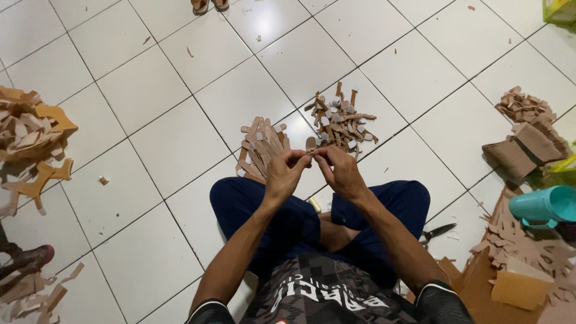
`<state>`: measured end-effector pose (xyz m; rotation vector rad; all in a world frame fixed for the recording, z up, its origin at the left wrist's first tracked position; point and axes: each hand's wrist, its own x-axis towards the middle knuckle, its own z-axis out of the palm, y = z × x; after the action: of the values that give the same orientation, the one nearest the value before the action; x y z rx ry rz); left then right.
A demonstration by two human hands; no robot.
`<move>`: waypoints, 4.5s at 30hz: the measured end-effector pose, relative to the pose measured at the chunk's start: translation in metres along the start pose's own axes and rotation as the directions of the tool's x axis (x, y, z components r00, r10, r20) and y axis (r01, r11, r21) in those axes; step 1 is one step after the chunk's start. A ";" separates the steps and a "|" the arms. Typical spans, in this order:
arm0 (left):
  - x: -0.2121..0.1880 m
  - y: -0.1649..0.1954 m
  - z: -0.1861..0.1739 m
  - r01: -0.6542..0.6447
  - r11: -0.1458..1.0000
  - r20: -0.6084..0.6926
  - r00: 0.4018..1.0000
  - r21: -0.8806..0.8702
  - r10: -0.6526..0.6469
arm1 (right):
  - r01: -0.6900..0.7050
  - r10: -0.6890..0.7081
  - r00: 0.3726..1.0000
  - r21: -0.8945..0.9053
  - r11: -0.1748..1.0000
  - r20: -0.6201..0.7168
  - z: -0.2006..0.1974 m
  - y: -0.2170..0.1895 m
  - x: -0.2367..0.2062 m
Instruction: The person sits on the floor and repeatedly picks up small wooden pieces and white cylindrical components, then joins them by hand. The person handles the parts one at a time, aligning and pressing them together, with piles of parts and finished units visible nearby.
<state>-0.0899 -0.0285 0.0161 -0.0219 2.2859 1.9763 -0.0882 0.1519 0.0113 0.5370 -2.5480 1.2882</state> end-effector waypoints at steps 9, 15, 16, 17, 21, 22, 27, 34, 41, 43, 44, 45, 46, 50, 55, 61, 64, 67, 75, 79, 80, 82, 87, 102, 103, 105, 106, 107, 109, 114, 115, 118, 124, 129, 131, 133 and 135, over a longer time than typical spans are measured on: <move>0.000 0.018 0.003 -0.001 1.000 -0.003 1.000 -0.022 0.001 | -0.304 0.298 0.951 0.384 0.872 0.076 0.004 0.008 0.000; 0.009 0.027 -0.005 -0.007 0.985 0.103 0.995 0.173 -0.011 | -0.350 0.320 0.936 0.446 0.824 0.144 -0.006 0.020 0.000; 0.012 0.027 -0.006 0.011 0.976 0.119 0.992 0.217 -0.037 | -0.334 0.302 0.943 0.430 0.839 0.143 -0.007 0.020 -0.001; 0.015 0.025 -0.008 0.027 0.973 0.152 0.986 0.229 -0.063 | -0.317 0.284 0.949 0.414 0.854 0.141 -0.008 0.020 -0.002; 0.024 0.007 -0.006 0.160 0.986 0.298 0.944 -0.036 -0.142 | 0.184 -0.180 0.978 0.036 0.982 -0.103 -0.008 0.019 -0.006; 0.025 0.001 -0.004 0.214 0.961 0.336 0.931 -0.177 -0.146 | 0.093 -0.084 0.989 0.067 0.993 -0.122 -0.006 0.019 -0.007; 0.024 -0.024 0.011 0.207 0.902 0.279 0.955 -0.379 -0.102 | -0.295 0.384 0.923 0.601 0.743 -0.021 0.008 0.026 -0.010; 0.020 -0.026 0.021 0.133 0.884 0.108 0.990 -0.448 -0.094 | -0.346 0.411 0.910 0.641 0.685 0.052 0.012 0.029 -0.010; 0.016 -0.014 0.018 0.174 0.863 0.223 0.972 -0.473 -0.073 | -0.402 0.400 0.900 0.689 0.603 0.175 -0.006 0.031 -0.007; 0.016 -0.006 0.017 0.131 0.903 0.222 0.974 -0.409 -0.041 | -0.394 0.405 0.901 0.680 0.618 0.153 -0.009 0.029 -0.003; 0.015 -0.001 0.018 0.093 0.954 0.183 0.982 -0.286 -0.040 | -0.403 0.422 0.896 0.654 0.640 0.140 -0.009 0.026 -0.002; 0.015 0.004 0.017 0.058 0.986 0.145 0.989 -0.156 -0.035 | -0.413 0.437 0.891 0.627 0.660 0.126 -0.010 0.024 -0.002; 0.015 0.010 0.017 0.024 0.999 0.104 0.994 -0.020 -0.022 | -0.388 0.412 0.906 0.585 0.712 0.099 -0.011 0.022 0.000; 0.015 0.023 0.011 -0.022 0.994 0.122 0.992 0.105 0.009 | -0.307 0.319 0.945 0.534 0.788 0.073 -0.018 0.020 0.001; 0.007 0.020 0.010 -0.081 0.995 0.175 0.982 0.055 0.070 | -0.400 0.376 0.910 0.608 0.686 0.175 -0.011 0.033 0.005; 0.009 0.010 0.005 -0.012 1.000 0.043 0.999 0.015 0.012 | -0.438 0.433 0.881 0.672 0.597 0.189 0.007 0.027 0.004; 0.009 0.007 0.000 -0.062 0.998 0.090 0.994 -0.023 0.064 | -0.431 0.399 0.899 0.531 0.729 0.181 0.001 0.017 0.001; 0.010 0.006 -0.002 -0.011 0.999 0.063 0.998 0.039 0.009 | -0.339 0.328 0.940 0.372 0.864 0.096 -0.005 0.010 0.008; 0.004 0.011 0.002 -0.162 0.971 -0.004 0.986 0.179 0.165 | -0.103 0.096 0.991 0.070 0.992 0.094 -0.008 0.020 0.015; 0.001 0.009 0.014 -0.128 0.979 -0.161 0.975 0.157 0.153 | -0.510 0.451 0.859 0.489 0.708 0.242 0.009 0.024 0.009; 0.002 0.008 0.015 -0.079 0.996 -0.137 0.987 0.049 0.085 | -0.492 0.476 0.860 0.552 0.674 0.185 0.014 0.024 0.007; 0.006 0.005 0.018 0.025 0.986 -0.076 0.996 -0.166 -0.038 | -0.419 0.484 0.871 0.645 0.639 0.086 0.023 0.024 0.004; 0.008 -0.001 0.015 0.123 0.978 0.028 0.992 -0.170 -0.120 | -0.434 0.576 0.817 0.671 0.602 0.011 0.028 0.022 -0.006; -0.006 0.008 0.000 -0.021 0.996 0.025 0.999 -0.087 0.024 | -0.380 0.341 0.925 0.361 0.851 0.170 0.002 -0.003 -0.003; -0.007 0.009 0.002 -0.048 0.997 0.004 0.999 -0.065 0.048 | -0.354 0.325 0.935 0.353 0.866 0.140 0.002 -0.002 -0.004; -0.008 0.009 0.004 -0.084 0.996 -0.021 0.996 0.044 0.085 | -0.296 0.289 0.955 0.333 0.895 0.071 0.002 0.001 -0.005; -0.008 0.009 0.006 -0.103 0.990 -0.030 0.994 0.097 0.106 | -0.310 0.302 0.950 0.347 0.885 0.080 0.002 0.002 -0.005; -0.008 0.010 0.007 -0.137 0.985 -0.025 0.990 0.105 0.141 | -0.326 0.316 0.945 0.361 0.874 0.089 0.002 0.004 -0.005; -0.007 0.011 0.008 -0.204 0.972 -0.017 0.978 0.116 0.208 | -0.336 0.331 0.940 0.410 0.848 0.085 0.002 0.006 -0.007; -0.009 0.016 0.010 -0.192 0.979 0.017 0.981 0.063 0.191 | -0.291 0.329 0.944 0.533 0.795 0.025 0.005 0.011 -0.010; -0.008 0.018 0.010 -0.161 0.987 0.027 0.987 0.025 0.161 | -0.308 0.354 0.935 0.527 0.792 0.013 0.005 0.012 -0.010; -0.008 0.021 0.011 -0.059 0.998 0.085 0.995 -0.027 0.061 | -0.315 0.378 0.926 0.506 0.803 -0.023 0.003 0.014 -0.011; -0.001 0.017 0.012 -0.092 0.996 0.102 0.991 -0.003 0.092 | -0.335 0.382 0.924 0.422 0.843 -0.029 0.000 0.010 -0.014; 0.001 0.012 0.009 -0.141 0.983 0.130 0.983 0.115 0.126 | -0.372 0.389 0.913 0.640 0.672 0.122 -0.009 0.016 -0.008; -0.001 0.010 0.009 -0.156 0.972 0.181 0.976 0.174 0.124 | -0.388 0.360 0.917 0.604 0.696 0.173 -0.013 0.023 -0.007; -0.004 0.008 0.012 -0.144 0.964 0.229 0.969 0.222 0.091 | -0.318 0.317 0.942 0.611 0.725 0.113 -0.011 0.026 -0.010; -0.009 0.005 0.019 -0.044 0.994 0.164 0.986 0.102 0.027 | -0.154 0.256 0.964 0.639 0.754 -0.070 -0.002 0.026 -0.013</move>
<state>-0.0795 -0.0101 0.0191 0.1837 2.2959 1.7980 -0.0874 0.1703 -0.0108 0.2444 -2.0410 2.1942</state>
